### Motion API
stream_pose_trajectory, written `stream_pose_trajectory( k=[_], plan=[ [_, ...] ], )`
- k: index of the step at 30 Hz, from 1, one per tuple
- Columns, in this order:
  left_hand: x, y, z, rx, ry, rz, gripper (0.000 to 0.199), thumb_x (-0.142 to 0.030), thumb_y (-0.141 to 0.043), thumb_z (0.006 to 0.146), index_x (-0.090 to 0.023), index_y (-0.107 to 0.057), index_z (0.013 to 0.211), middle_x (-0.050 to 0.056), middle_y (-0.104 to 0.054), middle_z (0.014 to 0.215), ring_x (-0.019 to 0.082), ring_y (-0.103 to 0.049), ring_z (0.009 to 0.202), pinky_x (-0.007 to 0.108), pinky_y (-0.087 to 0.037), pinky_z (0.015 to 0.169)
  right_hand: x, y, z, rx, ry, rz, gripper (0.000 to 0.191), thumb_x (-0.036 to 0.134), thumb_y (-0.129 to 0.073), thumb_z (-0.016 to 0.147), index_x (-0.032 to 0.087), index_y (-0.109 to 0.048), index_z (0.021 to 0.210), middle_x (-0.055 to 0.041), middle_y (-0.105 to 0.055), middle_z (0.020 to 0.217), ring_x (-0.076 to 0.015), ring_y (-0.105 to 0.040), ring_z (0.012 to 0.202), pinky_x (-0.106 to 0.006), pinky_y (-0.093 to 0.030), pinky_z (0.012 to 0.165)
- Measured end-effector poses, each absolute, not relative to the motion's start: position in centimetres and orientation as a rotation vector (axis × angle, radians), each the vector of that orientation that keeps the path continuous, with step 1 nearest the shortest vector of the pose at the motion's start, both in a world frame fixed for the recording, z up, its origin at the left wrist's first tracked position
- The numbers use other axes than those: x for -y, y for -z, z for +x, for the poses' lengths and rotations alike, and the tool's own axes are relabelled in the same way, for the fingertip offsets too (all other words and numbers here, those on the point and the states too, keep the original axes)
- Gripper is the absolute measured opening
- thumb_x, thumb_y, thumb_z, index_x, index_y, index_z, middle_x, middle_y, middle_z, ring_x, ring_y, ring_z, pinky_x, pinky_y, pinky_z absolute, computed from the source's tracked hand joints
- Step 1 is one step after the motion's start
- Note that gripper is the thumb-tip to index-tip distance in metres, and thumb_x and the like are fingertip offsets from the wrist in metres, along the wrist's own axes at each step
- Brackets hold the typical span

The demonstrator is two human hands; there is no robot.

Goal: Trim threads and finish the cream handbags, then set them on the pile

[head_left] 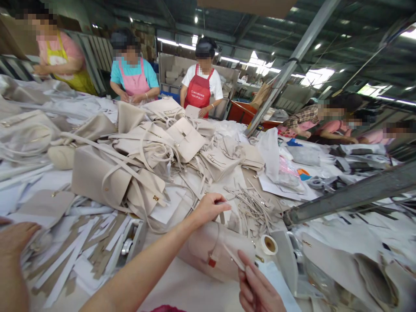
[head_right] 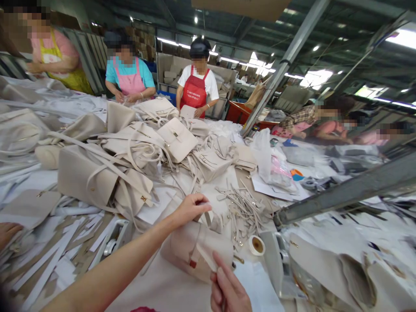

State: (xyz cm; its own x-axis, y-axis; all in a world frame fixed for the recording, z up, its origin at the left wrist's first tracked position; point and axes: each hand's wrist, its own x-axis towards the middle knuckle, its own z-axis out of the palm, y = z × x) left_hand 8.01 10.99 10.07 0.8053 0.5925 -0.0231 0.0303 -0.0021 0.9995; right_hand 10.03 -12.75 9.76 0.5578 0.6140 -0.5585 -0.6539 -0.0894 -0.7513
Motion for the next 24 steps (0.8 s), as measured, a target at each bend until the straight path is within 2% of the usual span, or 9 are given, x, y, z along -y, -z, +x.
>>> stream_pose_trajectory(
  k=[3,6,9,12,14,16,19,22,24],
  plan=[
    [-10.9,-10.7,7.8,-0.478,-0.45,1.519,0.021,-0.036,-0.069,0.069,-0.015,-0.066,0.072,-0.004,-0.051,0.063,0.011,-0.042,0.06,0.024,-0.032,0.057,11.4,-9.3,9.8,-0.038,-0.939,-1.359,0.052,0.043,-0.091,0.059,0.025,-0.076,0.106,-0.0091,-0.073,0.087,-0.0102,-0.047,0.05,-0.02,-0.025,0.036],
    [-10.8,-11.3,7.4,-0.431,-0.437,1.541,0.022,-0.037,-0.062,0.077,-0.016,-0.064,0.074,-0.004,-0.051,0.063,0.012,-0.043,0.061,0.024,-0.033,0.058,9.0,-9.1,9.5,-0.033,-0.824,-1.399,0.056,0.043,-0.09,0.058,0.025,-0.075,0.109,-0.0088,-0.074,0.101,-0.0175,-0.059,0.065,-0.024,-0.034,0.041],
    [-11.1,-11.6,7.2,-0.567,-0.51,1.635,0.025,-0.038,-0.051,0.086,-0.016,-0.063,0.085,-0.004,-0.052,0.067,0.013,-0.047,0.065,0.025,-0.036,0.062,6.3,-9.0,9.7,0.08,-0.757,-1.456,0.051,0.049,-0.083,0.066,0.026,-0.072,0.111,-0.0044,-0.074,0.087,-0.0153,-0.054,0.056,-0.027,-0.038,0.045],
    [-11.5,-12.0,7.6,-0.717,-0.376,1.81,0.023,-0.038,-0.057,0.083,-0.016,-0.063,0.085,-0.003,-0.053,0.067,0.015,-0.049,0.067,0.026,-0.036,0.063,4.3,-9.2,10.4,0.179,-0.726,-1.456,0.043,0.054,-0.079,0.068,0.024,-0.071,0.098,-0.0026,-0.072,0.074,-0.0123,-0.045,0.047,-0.026,-0.034,0.043],
    [-11.5,-12.8,8.1,-0.684,-0.269,1.969,0.019,-0.032,-0.06,0.082,-0.017,-0.06,0.069,-0.003,-0.049,0.063,0.015,-0.048,0.066,0.027,-0.036,0.063,3.7,-9.4,10.8,0.18,-0.728,-1.392,0.043,0.053,-0.082,0.065,0.024,-0.066,0.091,-0.0027,-0.073,0.078,-0.0124,-0.049,0.049,-0.025,-0.035,0.044],
    [-10.8,-14.0,8.3,-0.617,-0.352,2.138,0.026,-0.026,-0.058,0.084,-0.018,-0.056,0.06,-0.001,-0.049,0.064,0.016,-0.048,0.069,0.028,-0.036,0.065,3.9,-9.7,11.0,0.144,-0.76,-1.33,0.046,0.051,-0.086,0.062,0.025,-0.061,0.09,-0.0028,-0.074,0.084,-0.0151,-0.058,0.057,-0.025,-0.04,0.047],
    [-8.8,-15.6,7.7,-0.44,-0.583,2.38,0.024,-0.023,-0.056,0.089,-0.019,-0.06,0.065,0.003,-0.053,0.073,0.019,-0.049,0.076,0.03,-0.038,0.071,5.4,-9.7,11.0,0.13,-0.89,-1.326,0.049,0.051,-0.086,0.063,0.024,-0.061,0.095,-0.0035,-0.074,0.084,-0.02,-0.066,0.067,-0.026,-0.047,0.051],
    [-6.3,-15.3,5.7,-0.131,-0.526,2.514,0.015,-0.023,-0.058,0.088,-0.02,-0.064,0.075,0.004,-0.055,0.071,0.02,-0.05,0.072,0.031,-0.04,0.068,6.9,-9.4,11.3,0.22,-0.982,-1.398,0.041,0.053,-0.083,0.067,0.019,-0.067,0.085,-0.0038,-0.071,0.072,-0.02,-0.064,0.063,-0.028,-0.05,0.054],
    [-4.9,-14.1,3.9,-0.025,-0.456,2.44,0.015,-0.021,-0.054,0.089,-0.02,-0.068,0.084,0.006,-0.06,0.074,0.02,-0.054,0.073,0.03,-0.043,0.068,7.5,-9.3,11.7,0.303,-0.967,-1.423,0.036,0.048,-0.085,0.065,0.018,-0.069,0.079,-0.0042,-0.072,0.074,-0.0211,-0.065,0.069,-0.03,-0.053,0.061]
  ],
)
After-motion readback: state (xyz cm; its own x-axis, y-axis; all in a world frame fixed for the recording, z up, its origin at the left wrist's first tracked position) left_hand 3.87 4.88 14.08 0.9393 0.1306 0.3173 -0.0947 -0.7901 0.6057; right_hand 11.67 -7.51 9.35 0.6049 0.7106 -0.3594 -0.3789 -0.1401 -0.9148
